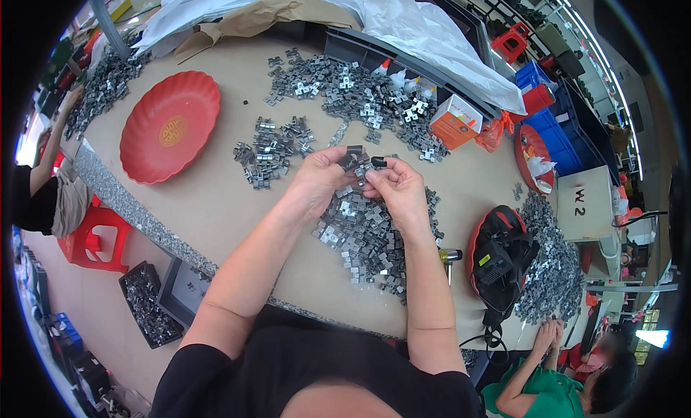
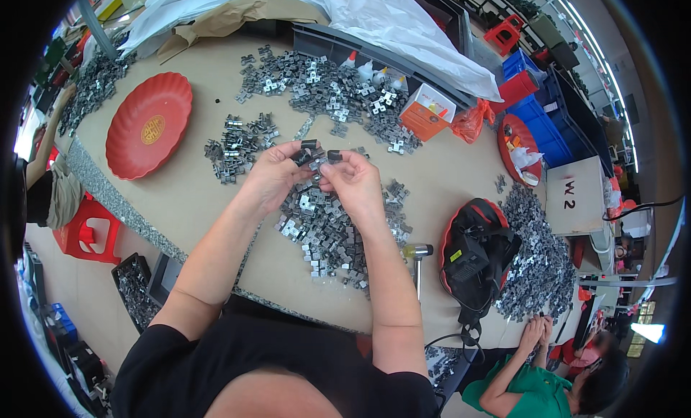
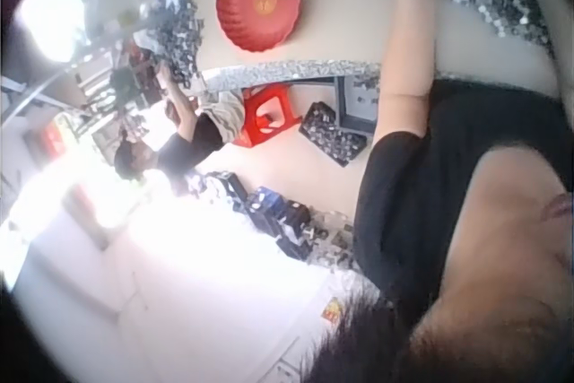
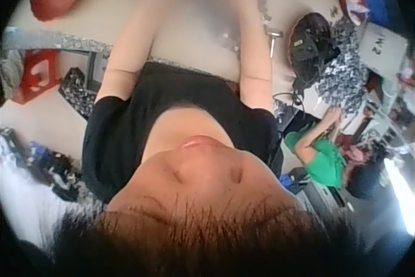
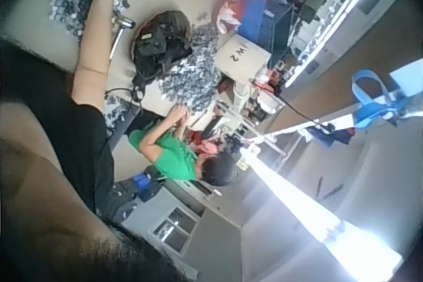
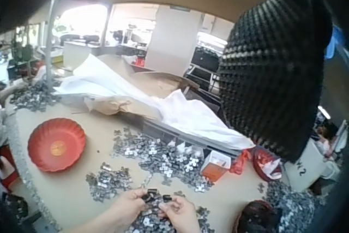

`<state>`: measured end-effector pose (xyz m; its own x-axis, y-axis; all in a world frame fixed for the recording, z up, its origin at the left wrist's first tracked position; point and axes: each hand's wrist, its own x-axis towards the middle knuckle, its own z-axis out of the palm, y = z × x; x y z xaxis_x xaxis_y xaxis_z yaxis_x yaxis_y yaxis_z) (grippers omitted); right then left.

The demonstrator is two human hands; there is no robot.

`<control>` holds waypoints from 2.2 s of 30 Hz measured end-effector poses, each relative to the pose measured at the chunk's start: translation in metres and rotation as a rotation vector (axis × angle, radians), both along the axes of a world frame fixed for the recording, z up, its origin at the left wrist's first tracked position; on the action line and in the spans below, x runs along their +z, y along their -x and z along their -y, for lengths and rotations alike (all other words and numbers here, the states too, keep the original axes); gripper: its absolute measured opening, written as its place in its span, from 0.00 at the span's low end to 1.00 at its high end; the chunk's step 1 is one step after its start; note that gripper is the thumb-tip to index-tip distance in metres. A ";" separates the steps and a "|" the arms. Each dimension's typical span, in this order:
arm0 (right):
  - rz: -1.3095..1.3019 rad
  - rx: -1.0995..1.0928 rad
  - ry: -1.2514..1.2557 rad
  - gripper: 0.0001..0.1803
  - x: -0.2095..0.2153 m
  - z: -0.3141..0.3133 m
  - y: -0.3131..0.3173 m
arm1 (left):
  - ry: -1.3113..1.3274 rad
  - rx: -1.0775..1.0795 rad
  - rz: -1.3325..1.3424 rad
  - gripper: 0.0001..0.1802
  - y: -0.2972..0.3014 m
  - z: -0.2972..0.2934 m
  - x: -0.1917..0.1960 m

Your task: The person assembles small plastic components by hand, creating assembled parts which are then placed into a red tray.

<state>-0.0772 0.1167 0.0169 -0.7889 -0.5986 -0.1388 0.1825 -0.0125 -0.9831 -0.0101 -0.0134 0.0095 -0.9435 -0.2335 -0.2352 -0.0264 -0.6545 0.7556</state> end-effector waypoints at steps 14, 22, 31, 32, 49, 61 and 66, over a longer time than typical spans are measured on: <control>0.157 -0.022 -0.018 0.08 0.004 -0.004 0.003 | 0.331 0.000 -0.151 0.21 -0.003 -0.010 -0.003; 0.085 0.021 -0.009 0.07 0.003 -0.008 0.006 | 0.335 0.180 -0.149 0.20 0.000 -0.015 0.003; -0.064 0.095 -0.082 0.06 0.013 -0.020 0.013 | 0.763 -0.078 -0.153 0.11 -0.005 -0.010 -0.006; -0.064 0.079 -0.080 0.06 0.013 -0.019 0.012 | 0.724 -0.062 -0.197 0.11 -0.005 -0.011 -0.006; -0.748 0.276 -0.722 0.14 0.017 -0.014 -0.002 | 1.944 0.304 0.542 0.07 -0.005 0.037 -0.013; -0.557 0.032 -0.962 0.13 0.013 -0.036 0.080 | 1.925 0.405 0.496 0.09 -0.004 0.038 -0.011; -0.686 0.075 -1.024 0.17 -0.010 -0.005 0.079 | 1.757 0.558 0.465 0.07 -0.010 0.052 -0.002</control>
<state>-0.1565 0.1219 0.0070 -0.8516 -0.5048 -0.1412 -0.4081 0.8076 -0.4257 -0.0002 -0.0656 0.0078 -0.6275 -0.6701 0.3965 -0.4817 0.7342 0.4785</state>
